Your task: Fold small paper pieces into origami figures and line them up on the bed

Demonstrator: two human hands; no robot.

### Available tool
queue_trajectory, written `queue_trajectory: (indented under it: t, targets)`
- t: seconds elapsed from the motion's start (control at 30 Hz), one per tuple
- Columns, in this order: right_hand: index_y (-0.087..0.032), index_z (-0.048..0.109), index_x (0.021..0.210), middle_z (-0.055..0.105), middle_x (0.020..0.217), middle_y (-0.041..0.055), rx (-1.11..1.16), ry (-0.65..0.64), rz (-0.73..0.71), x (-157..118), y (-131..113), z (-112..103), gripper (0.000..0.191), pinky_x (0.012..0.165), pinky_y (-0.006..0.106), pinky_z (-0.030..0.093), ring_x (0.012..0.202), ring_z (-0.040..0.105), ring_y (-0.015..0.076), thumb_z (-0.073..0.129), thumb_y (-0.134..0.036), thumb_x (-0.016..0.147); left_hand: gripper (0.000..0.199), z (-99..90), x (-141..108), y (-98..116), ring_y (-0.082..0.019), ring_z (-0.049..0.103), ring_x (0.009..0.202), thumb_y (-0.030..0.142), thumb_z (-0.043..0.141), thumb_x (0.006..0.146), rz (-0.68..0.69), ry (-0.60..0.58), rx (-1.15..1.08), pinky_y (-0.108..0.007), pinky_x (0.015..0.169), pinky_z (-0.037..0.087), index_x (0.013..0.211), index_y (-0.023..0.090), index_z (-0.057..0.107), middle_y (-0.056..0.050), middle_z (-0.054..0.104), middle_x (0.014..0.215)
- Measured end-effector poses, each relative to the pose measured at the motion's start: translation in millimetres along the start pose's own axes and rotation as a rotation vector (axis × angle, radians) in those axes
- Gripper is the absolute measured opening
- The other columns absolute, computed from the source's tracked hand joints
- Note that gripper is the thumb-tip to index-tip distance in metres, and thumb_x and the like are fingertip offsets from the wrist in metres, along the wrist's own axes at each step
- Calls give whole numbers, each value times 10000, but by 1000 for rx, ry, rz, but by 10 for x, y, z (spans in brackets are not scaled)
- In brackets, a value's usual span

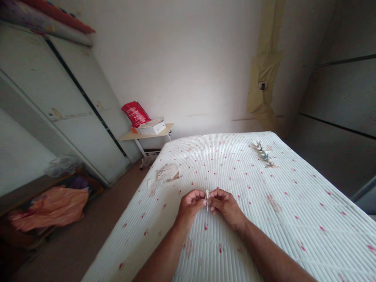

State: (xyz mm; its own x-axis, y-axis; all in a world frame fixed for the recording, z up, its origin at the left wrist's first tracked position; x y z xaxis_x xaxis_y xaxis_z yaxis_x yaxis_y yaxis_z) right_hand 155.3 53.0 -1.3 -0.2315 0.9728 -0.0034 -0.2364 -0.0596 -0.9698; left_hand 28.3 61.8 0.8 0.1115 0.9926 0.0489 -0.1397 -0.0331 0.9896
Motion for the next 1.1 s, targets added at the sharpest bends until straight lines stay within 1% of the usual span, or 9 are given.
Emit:
queue_trajectory:
  t: [0.13, 0.23, 0.37, 0.5, 0.6, 0.67, 0.77, 0.93, 1.1]
  targets:
    - [-148, 611, 764, 573, 595, -8, 5, -42, -4, -1, 0, 27, 195, 526, 243, 407, 537, 495, 99, 681, -313, 685, 134, -11, 1, -1, -117, 529, 598, 205, 622, 601, 29, 15, 32, -223, 582, 412, 700, 121, 589, -28, 611, 663]
    - [-158, 604, 757, 574, 647, -12, -10, -60, -43, 0, -8, 40, 192, 532, 234, 405, 575, 494, 99, 710, -272, 644, 122, -19, -2, 7, -122, 533, 612, 197, 607, 610, 52, 38, 76, -221, 584, 411, 702, 120, 588, -32, 616, 671]
    - [-159, 595, 710, 546, 596, -29, -42, -27, -56, -2, -25, 37, 151, 500, 222, 379, 536, 463, 86, 692, -260, 654, 128, -26, -8, 21, -121, 530, 616, 204, 615, 617, 67, 46, 110, -217, 586, 405, 712, 120, 594, -31, 617, 673]
    - [-155, 602, 711, 537, 542, -36, -33, 0, -27, -1, -8, 10, 139, 478, 225, 368, 491, 451, 84, 676, -266, 671, 140, -45, -14, 39, -119, 529, 619, 242, 595, 665, 65, 42, 123, -214, 599, 402, 733, 121, 611, -27, 617, 666]
    - [-157, 605, 711, 541, 538, -36, 25, -3, -19, 6, 23, -15, 129, 475, 225, 367, 489, 457, 85, 680, -255, 672, 171, -44, -17, 40, -124, 534, 629, 262, 583, 684, 53, 30, 165, -218, 601, 402, 768, 121, 634, -32, 627, 693]
    - [-160, 606, 710, 541, 527, -38, 83, -8, -10, 12, 43, -28, 119, 473, 221, 360, 481, 455, 83, 684, -242, 672, 191, -25, -20, 30, -128, 535, 623, 272, 583, 685, 43, 1, 208, -223, 595, 403, 779, 119, 648, -36, 634, 702]
    - [-163, 613, 718, 551, 528, -37, 144, -14, 9, 21, 59, -38, 111, 465, 216, 354, 467, 453, 77, 691, -227, 672, 173, -2, -29, 22, -131, 537, 622, 252, 582, 675, 56, -25, 251, -226, 595, 405, 764, 123, 655, -33, 635, 691]
    - [-160, 623, 726, 560, 560, -30, 162, -12, 22, 17, 50, -27, 125, 458, 211, 356, 469, 459, 73, 703, -236, 668, 122, -9, -58, 57, -125, 535, 644, 222, 579, 680, 120, 13, 315, -216, 618, 407, 732, 137, 649, -25, 636, 696]
    - [-157, 616, 709, 553, 558, -30, 164, -7, 28, -4, 12, 0, 161, 457, 212, 357, 465, 456, 72, 720, -262, 645, 115, 2, -74, 98, -122, 527, 622, 221, 588, 669, 128, 23, 337, -213, 605, 405, 719, 134, 645, -22, 629, 670]
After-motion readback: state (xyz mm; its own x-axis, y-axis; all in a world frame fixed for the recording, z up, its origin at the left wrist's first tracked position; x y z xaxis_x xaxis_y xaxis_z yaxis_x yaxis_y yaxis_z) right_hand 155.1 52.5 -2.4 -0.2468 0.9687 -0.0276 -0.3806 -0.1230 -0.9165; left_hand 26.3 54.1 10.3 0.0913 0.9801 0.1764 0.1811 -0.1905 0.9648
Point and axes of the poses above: each hand's wrist, its own x-axis towards the middle knuckle, its own z-axis out of the palm, y = z × x, the point moved 5 cm from there along x, towards the middle knuckle
